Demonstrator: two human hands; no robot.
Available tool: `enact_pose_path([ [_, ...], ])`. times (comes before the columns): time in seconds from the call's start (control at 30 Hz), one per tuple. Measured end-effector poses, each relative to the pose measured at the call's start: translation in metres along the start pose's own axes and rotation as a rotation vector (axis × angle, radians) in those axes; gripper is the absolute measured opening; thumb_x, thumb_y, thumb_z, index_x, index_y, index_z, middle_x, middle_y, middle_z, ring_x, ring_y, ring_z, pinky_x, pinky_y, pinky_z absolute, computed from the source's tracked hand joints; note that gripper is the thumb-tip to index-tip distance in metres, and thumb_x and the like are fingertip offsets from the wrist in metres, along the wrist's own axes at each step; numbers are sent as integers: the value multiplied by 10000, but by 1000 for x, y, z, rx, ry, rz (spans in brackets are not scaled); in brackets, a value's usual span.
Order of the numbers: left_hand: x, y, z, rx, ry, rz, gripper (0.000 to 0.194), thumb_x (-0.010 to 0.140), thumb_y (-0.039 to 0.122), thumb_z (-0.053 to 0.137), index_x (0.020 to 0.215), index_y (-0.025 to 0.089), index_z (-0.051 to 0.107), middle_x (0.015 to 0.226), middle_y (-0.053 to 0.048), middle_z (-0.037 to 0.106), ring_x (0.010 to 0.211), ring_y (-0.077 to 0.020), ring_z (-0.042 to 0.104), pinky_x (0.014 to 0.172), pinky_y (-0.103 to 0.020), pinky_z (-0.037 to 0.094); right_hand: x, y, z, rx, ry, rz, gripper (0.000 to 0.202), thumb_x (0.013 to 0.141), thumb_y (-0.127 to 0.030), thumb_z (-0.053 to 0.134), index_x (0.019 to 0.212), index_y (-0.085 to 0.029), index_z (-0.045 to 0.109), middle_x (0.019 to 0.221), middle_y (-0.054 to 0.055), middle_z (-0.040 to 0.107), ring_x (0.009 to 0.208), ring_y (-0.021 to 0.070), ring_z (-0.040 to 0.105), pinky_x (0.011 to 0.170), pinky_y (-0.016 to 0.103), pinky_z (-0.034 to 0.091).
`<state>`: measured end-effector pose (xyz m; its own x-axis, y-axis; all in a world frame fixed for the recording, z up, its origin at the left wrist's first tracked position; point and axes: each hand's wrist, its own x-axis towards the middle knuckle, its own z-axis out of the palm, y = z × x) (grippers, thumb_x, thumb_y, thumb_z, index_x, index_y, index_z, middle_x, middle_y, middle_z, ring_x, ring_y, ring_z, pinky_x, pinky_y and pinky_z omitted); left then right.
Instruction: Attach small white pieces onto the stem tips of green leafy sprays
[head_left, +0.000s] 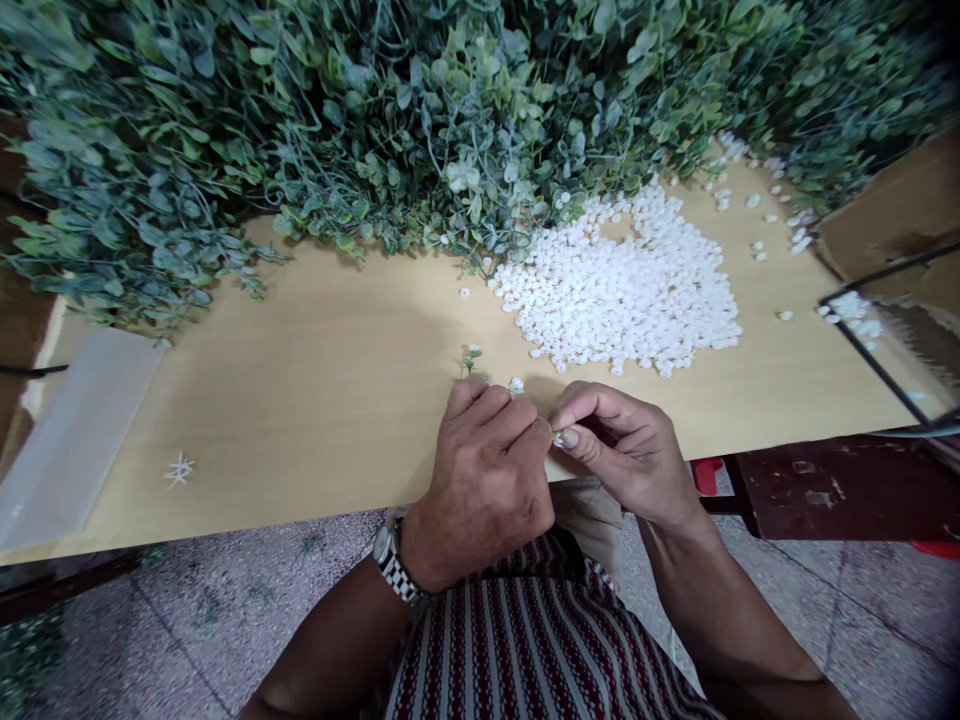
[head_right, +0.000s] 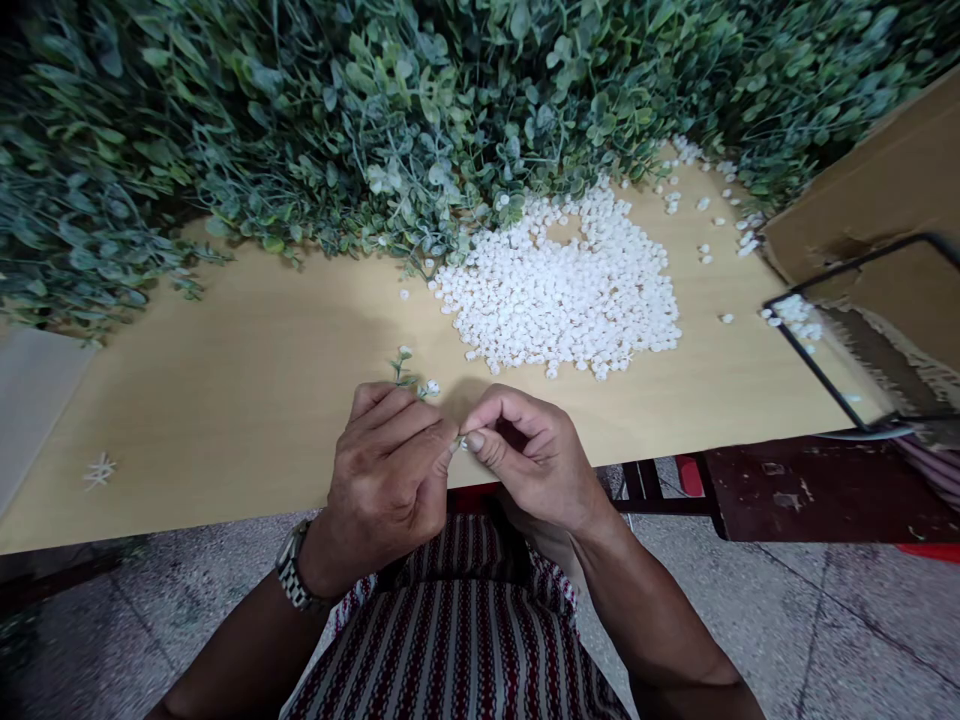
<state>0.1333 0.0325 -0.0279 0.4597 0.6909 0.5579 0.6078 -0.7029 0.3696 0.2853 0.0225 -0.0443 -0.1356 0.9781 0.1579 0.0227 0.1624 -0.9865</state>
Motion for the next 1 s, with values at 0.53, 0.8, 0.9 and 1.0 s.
enact_pose_path([
  [0.53, -4, 21, -3, -189, -34, -34, 181, 744, 49, 462, 609, 139, 542, 561, -20, 497, 581, -140, 391, 628, -336, 350, -15, -3, -15, 20, -76, -196, 85, 800, -133, 607, 795, -214, 631, 666, 0, 540, 635, 126, 502, 574, 278, 399],
  [0.8, -24, 48, 13, -688, -591, 175, 134, 795, 124, 495, 695, 154, 578, 639, 5, 587, 636, -95, 542, 698, -220, 446, -64, -28, -62, -21, -8, -299, 176, 848, -341, 557, 926, -219, 657, 657, 36, 589, 629, 170, 547, 612, 336, 461],
  [0.9, -40, 39, 60, -495, -773, 113, 144, 707, 129, 544, 579, 177, 498, 654, 6, 587, 625, -110, 564, 641, -216, 470, -68, -18, -76, -160, 79, -303, 133, 850, -243, 538, 915, -201, 647, 724, 44, 612, 712, 182, 580, 661, 323, 478],
  [1.0, -43, 23, 90, -335, -794, 28, 220, 663, 71, 570, 508, 183, 461, 550, 7, 559, 520, -127, 561, 471, -218, 449, -63, -3, -81, -289, 26, -257, 97, 823, -203, 560, 897, -216, 622, 716, 35, 612, 699, 176, 601, 610, 269, 494],
])
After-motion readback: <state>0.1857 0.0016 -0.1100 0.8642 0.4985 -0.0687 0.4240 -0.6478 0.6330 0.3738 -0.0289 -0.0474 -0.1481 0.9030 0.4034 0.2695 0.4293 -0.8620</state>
